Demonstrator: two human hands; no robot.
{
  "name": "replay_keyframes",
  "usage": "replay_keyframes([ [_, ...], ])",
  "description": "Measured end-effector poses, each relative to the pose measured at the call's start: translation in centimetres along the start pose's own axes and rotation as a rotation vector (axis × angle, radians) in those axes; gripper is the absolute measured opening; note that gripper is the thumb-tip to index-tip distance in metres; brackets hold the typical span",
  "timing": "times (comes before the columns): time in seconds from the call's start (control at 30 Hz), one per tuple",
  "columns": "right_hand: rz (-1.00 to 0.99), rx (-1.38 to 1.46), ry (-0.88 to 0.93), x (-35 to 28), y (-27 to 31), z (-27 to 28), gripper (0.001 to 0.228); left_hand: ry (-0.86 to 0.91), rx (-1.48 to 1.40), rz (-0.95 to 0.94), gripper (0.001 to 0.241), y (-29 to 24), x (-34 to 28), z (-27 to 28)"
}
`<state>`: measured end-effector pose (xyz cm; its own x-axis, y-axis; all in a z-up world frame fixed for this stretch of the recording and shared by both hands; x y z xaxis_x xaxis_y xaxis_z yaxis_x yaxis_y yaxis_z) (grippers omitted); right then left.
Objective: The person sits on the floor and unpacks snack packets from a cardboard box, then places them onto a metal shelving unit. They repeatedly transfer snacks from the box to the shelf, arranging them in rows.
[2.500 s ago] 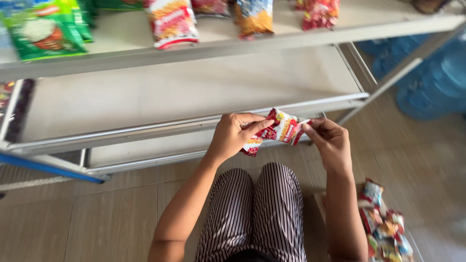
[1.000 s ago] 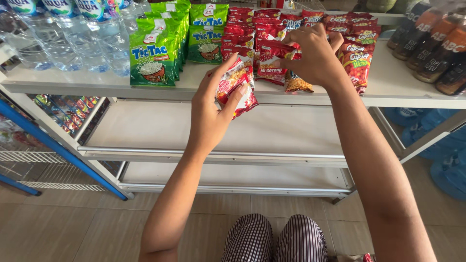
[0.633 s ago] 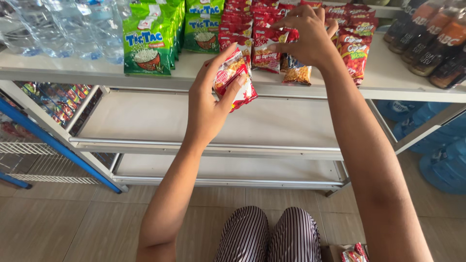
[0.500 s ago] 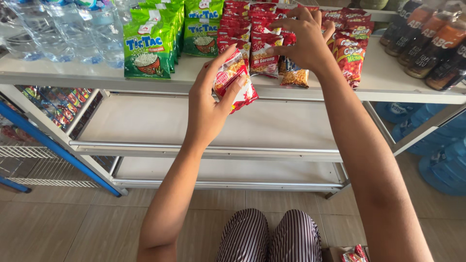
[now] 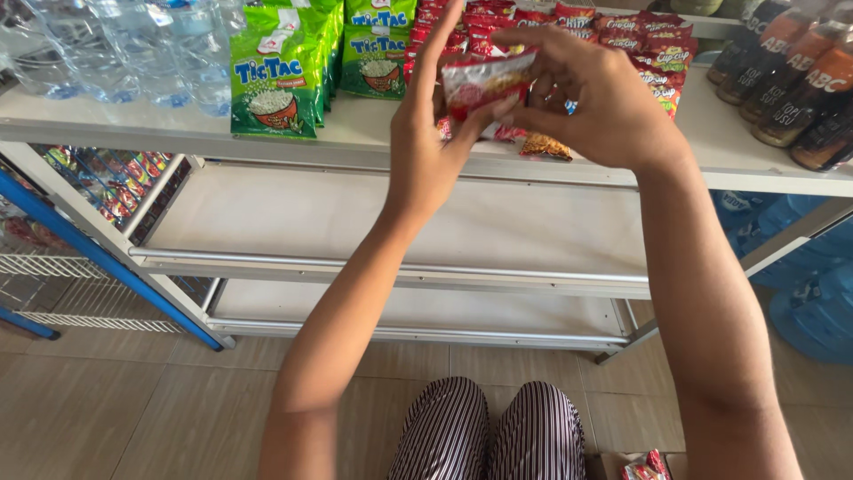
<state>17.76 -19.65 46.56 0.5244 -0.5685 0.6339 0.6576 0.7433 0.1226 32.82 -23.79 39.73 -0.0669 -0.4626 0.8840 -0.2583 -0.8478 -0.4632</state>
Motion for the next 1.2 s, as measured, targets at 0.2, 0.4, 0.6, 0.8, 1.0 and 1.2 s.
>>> replay_keyframes([
  [0.2, -0.075, -0.077, -0.126, -0.9, -4.9, -0.4, 0.067, -0.126, 0.622, -0.127, 0.076, 2.5, -0.5, 0.8],
  [0.4, -0.168, -0.053, -0.15, -1.9, -7.2, -3.7, 0.083, -0.064, 0.667, -0.025, 0.084, 5.9, -1.8, 0.6],
  [0.6, 0.004, -0.209, -0.266, -1.8, -3.5, -4.0, 0.106, -0.015, 0.649, 0.03, 0.093, 6.9, -1.8, 0.2],
  [0.8, -0.108, -0.171, -0.203, -1.5, -4.2, -4.3, 0.085, 0.001, 0.629, 0.047, 0.094, 7.0, -1.9, 0.2],
  [1.0, -0.073, -0.09, -0.258, -1.4, -5.1, -3.3, 0.039, -0.011, 0.655, -0.014, 0.094, 6.5, -1.7, 0.6],
  [1.2, -0.121, 0.523, -0.544, -2.5, -5.9, -0.3, 0.021, -0.143, 0.607, -0.098, 0.065, 4.1, -1.3, 0.8],
])
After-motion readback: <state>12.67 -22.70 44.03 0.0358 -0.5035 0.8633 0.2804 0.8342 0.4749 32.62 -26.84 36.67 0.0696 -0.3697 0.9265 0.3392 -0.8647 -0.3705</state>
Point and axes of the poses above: each hand's wrist, its own x-axis towards the middle knuckle, its own z-axis out of the back of the hand, y = z × x, the point moved 8 cm from there along x, towards the middle knuckle, and after that the axes turned 7 degrees about z, right-handed, at the moved point
